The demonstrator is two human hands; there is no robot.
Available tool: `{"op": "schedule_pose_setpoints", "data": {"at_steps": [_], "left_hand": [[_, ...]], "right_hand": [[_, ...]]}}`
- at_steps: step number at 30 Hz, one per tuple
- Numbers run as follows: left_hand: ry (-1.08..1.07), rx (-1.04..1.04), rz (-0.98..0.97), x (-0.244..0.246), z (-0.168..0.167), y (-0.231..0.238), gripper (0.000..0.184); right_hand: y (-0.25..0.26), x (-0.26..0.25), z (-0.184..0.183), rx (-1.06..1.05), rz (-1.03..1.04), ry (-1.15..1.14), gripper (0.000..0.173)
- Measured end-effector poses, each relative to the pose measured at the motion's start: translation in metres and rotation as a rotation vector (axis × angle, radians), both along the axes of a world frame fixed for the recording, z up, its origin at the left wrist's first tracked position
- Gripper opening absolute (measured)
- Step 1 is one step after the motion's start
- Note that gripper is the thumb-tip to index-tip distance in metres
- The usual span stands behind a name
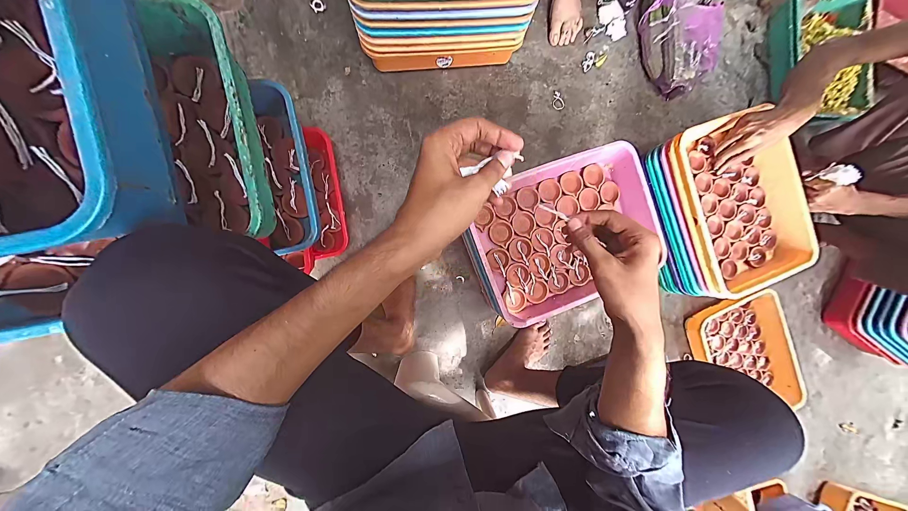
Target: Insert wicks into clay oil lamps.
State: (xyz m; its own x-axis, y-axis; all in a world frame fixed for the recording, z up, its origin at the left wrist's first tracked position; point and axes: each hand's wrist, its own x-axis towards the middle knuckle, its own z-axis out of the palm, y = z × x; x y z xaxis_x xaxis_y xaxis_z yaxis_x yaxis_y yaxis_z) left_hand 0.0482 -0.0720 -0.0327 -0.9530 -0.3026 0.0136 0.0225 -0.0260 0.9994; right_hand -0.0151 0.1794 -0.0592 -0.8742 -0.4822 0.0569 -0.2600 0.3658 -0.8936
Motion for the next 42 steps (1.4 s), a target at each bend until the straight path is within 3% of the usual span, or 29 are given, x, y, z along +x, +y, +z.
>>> {"op": "schedule_pose_setpoints", "data": {"at_steps": [4,11,16,23,30,34,37,40,42], "left_hand": [[-0.028,0.021,0.031,-0.002,0.006,-0.006,0.013],[-0.026,0.017,-0.007,-0.003,0.004,-0.006,0.013],[-0.039,0.023,-0.015,-0.002,0.004,-0.008,0.013],[-0.055,0.036,-0.048,-0.002,0.005,-0.005,0.013],[-0.077,0.065,-0.098,-0.001,0.005,-0.003,0.015],[-0.097,0.152,-0.130,-0.001,0.004,0.002,0.018],[-0.129,0.229,-0.141,-0.002,0.004,0.005,0.019],[-0.140,0.300,-0.157,-0.001,0.006,0.008,0.022],[-0.104,0.288,-0.166,0.002,0.006,0.009,0.025]], "right_hand": [[-0.008,-0.002,-0.050,0.190,-0.021,-0.092,0.015],[-0.045,-0.018,-0.149,0.228,-0.239,-0.029,0.021],[-0.043,-0.004,-0.170,0.453,-0.169,0.024,0.025],[-0.033,0.012,-0.174,0.545,-0.074,0.126,0.020],[-0.035,0.008,-0.171,0.626,-0.050,0.114,0.018],[-0.037,0.005,-0.129,0.758,-0.122,0.078,0.032],[-0.033,0.004,-0.080,0.565,-0.182,0.200,0.029],[-0.031,0.008,-0.028,0.188,-0.216,0.280,0.015],[-0.034,0.014,0.000,-0.116,-0.191,0.214,0.010]]}}
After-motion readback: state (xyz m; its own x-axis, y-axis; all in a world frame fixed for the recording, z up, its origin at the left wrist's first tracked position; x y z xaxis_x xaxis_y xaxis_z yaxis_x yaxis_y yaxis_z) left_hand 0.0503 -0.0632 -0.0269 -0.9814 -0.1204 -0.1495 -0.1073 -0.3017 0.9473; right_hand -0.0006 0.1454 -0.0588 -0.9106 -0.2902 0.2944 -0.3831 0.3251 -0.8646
